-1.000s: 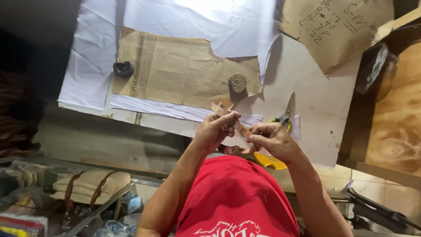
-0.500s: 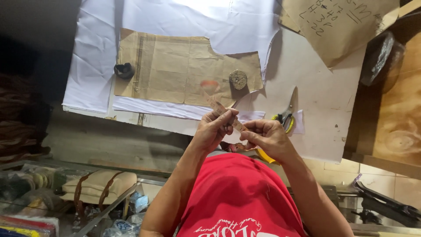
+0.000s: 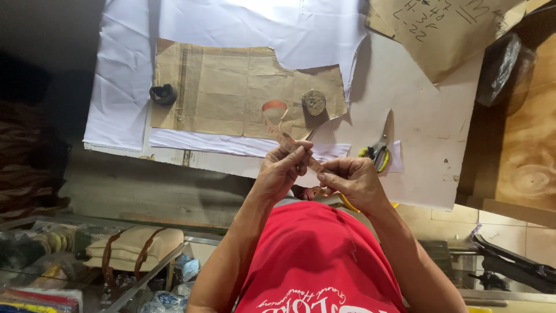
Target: The person measures a piece of white fabric using a measuring tape and a paper pattern. They then use scissors to cut the fabric along the pattern's edge. After cutting, they place the scissors down and handle the measuring tape again.
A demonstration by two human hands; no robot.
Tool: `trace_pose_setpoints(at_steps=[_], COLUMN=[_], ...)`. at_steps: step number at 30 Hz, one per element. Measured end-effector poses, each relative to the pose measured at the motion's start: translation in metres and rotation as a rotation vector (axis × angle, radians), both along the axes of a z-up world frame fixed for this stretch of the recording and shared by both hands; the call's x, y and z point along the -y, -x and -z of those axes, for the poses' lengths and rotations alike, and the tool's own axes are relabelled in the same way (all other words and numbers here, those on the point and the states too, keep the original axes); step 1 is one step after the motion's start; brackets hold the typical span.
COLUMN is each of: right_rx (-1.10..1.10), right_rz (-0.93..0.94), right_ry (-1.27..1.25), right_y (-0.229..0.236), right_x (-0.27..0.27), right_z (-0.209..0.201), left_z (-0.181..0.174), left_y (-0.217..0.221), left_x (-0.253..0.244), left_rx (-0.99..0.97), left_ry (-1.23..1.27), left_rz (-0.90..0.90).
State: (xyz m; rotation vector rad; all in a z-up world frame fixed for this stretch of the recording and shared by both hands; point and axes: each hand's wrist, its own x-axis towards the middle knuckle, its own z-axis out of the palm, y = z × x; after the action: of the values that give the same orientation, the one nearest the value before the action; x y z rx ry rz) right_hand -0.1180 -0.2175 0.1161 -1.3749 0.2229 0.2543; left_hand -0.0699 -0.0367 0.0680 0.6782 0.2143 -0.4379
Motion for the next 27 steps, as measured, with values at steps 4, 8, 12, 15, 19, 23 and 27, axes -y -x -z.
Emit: trace_pose_setpoints(at_steps=[4,8,12,15,19,23,27], right_rx=[-0.015,-0.024,-0.021,-0.025,-0.043,-0.082,-0.081], right_rz=[0.018,0.034,0.043,0.054,0.069,0.088,0.084], right_ry=[0.003,-0.022,-0.021,-0.037,-0.036,-0.040,-0.019], right_y=[0.001,0.003,0.005,0.006,0.006,0.006,0.005], right_x=[-0.002,-0.004,-0.003,-0.005,-0.008,-0.011,-0.010], right_z=[-0.003,-0.003,0.003,0.002,-0.007,-0.009,-0.002], left_z=[0.004,0.012,0.004,0.003,-0.001,0.006,0.013], left_y=[0.001,0.001,0.003,0.004,0.006,0.006,0.006], left_x=[-0.001,-0.001,-0.002,-0.003,-0.005,-0.007,-0.007], left_rx=[0.011,0.036,0.037,0.030,0.032,0.054,0.063], left_ry=[0.008,0.020,0.026,0.033,0.026,0.023,0.018], left_rz=[-0.008,-0.007,-0.008,-0.023,-0.022,-0.009,0.006])
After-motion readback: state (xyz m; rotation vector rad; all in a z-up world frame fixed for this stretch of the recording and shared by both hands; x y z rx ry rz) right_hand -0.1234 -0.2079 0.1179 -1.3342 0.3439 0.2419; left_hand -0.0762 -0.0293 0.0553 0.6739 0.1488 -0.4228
